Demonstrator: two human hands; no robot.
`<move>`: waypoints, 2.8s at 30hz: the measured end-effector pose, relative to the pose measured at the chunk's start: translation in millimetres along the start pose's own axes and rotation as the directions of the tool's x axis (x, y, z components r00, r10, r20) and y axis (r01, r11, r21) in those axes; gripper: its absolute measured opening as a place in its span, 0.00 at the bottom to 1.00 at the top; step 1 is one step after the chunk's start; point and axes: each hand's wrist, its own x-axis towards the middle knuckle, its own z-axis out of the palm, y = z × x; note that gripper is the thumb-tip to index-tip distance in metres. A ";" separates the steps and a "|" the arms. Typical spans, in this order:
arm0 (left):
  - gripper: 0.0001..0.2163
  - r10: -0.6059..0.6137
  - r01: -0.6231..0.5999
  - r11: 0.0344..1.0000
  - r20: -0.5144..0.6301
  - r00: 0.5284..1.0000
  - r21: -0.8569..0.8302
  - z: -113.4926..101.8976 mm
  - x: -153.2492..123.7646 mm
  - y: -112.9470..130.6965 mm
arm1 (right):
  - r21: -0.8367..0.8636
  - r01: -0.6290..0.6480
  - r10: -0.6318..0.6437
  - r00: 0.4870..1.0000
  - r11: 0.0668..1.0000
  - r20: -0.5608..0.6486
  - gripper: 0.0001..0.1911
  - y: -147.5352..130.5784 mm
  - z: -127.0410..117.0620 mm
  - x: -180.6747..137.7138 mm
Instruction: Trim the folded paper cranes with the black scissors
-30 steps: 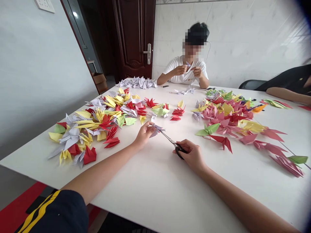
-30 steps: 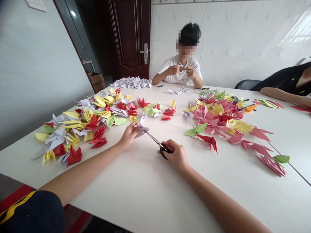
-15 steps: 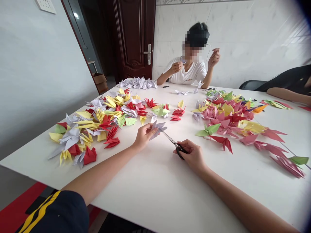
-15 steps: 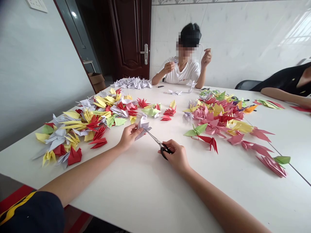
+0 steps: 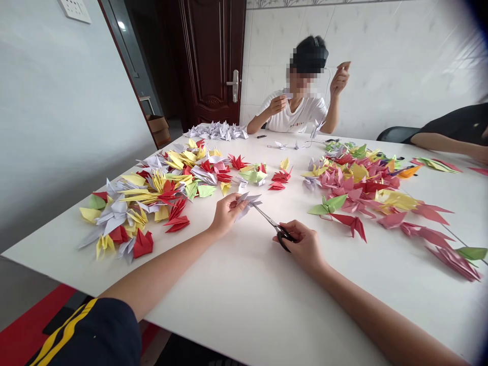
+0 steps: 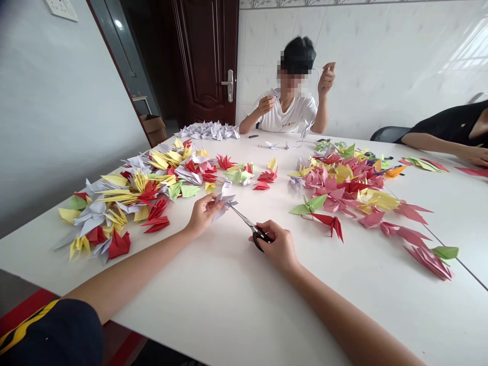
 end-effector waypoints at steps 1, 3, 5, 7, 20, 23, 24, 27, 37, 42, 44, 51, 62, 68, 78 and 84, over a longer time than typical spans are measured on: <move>0.17 0.004 -0.004 1.000 -0.005 1.000 0.005 0.1 -0.1 -0.2 | 0.000 -0.005 0.005 1.000 1.000 0.000 0.14 -0.4 0.0 -0.2; 0.17 0.009 -0.009 1.000 -0.012 1.000 0.010 0.1 -0.4 -0.6 | 0.002 -0.015 0.015 1.000 1.000 0.004 0.14 -1.2 0.0 -0.4; 0.16 0.019 -0.019 1.000 -0.014 1.000 0.016 -0.1 -0.6 -1.0 | 0.010 -0.023 0.023 1.000 1.000 0.010 0.16 -1.6 0.2 -0.3; 0.15 0.040 -0.039 0.999 -0.012 0.999 0.032 -0.5 -0.8 -1.3 | 0.021 -0.030 0.029 0.999 0.999 0.017 0.17 -1.6 0.3 0.1; 0.12 0.132 -0.129 0.985 -0.017 0.991 0.116 -1.9 -0.8 -1.6 | 0.102 -0.090 0.085 0.995 0.991 0.060 0.17 -2.8 -0.8 1.8; 0.11 0.145 -0.142 0.982 -0.016 0.989 0.124 -2.0 -0.8 -1.1 | 0.107 -0.109 0.102 0.992 0.988 0.068 0.17 -2.8 -1.2 2.0; 0.11 0.151 -0.148 0.980 -0.013 0.988 0.130 -2.1 -0.9 -1.0 | 0.111 -0.113 0.106 0.992 0.987 0.072 0.17 -2.9 -1.3 2.0; 0.11 0.165 -0.162 0.976 -0.009 0.986 0.147 -2.6 -1.0 -1.2 | 0.137 -0.121 0.108 0.990 0.983 0.094 0.17 -3.5 -1.6 1.9; 0.12 0.208 -0.206 0.968 0.004 0.978 0.144 -2.9 0.3 -4.1 | 0.228 -0.138 0.090 0.974 0.964 0.209 0.19 -7.8 -4.6 5.6; 0.11 0.213 -0.212 0.967 0.004 0.977 0.141 -2.4 0.0 -5.0 | 0.232 -0.132 0.080 0.972 0.964 0.223 0.19 -7.8 -6.1 6.5; 0.11 0.222 -0.220 0.964 0.003 0.975 0.152 -2.6 -0.1 -6.0 | 0.226 -0.131 0.082 0.974 0.965 0.212 0.18 -7.0 -5.6 5.8; 0.10 0.243 -0.240 0.946 0.011 0.970 0.216 -5.0 0.1 -11.6 | 0.092 -0.097 0.090 0.993 0.991 0.082 0.16 3.0 -1.2 0.3; 0.11 0.228 -0.224 0.961 -0.009 0.974 0.164 -2.3 -1.1 -6.1 | 0.192 -0.130 0.097 0.980 0.973 0.171 0.18 -6.3 -2.9 4.6; 0.12 0.220 -0.216 0.965 -0.011 0.975 0.146 -1.5 -1.3 -5.6 | 0.208 -0.132 0.095 0.979 0.969 0.181 0.21 -9.1 -3.2 4.7; 0.14 0.141 -0.139 0.986 -0.017 0.990 0.087 -0.9 -2.7 -6.9 | 0.179 -0.146 0.113 0.977 0.973 0.182 0.21 -13.0 -2.4 4.2; 0.15 0.132 -0.130 0.989 -0.027 0.991 0.076 0.1 -2.0 -6.6 | 0.174 -0.137 0.107 0.979 0.975 0.175 0.21 -9.6 -2.4 3.9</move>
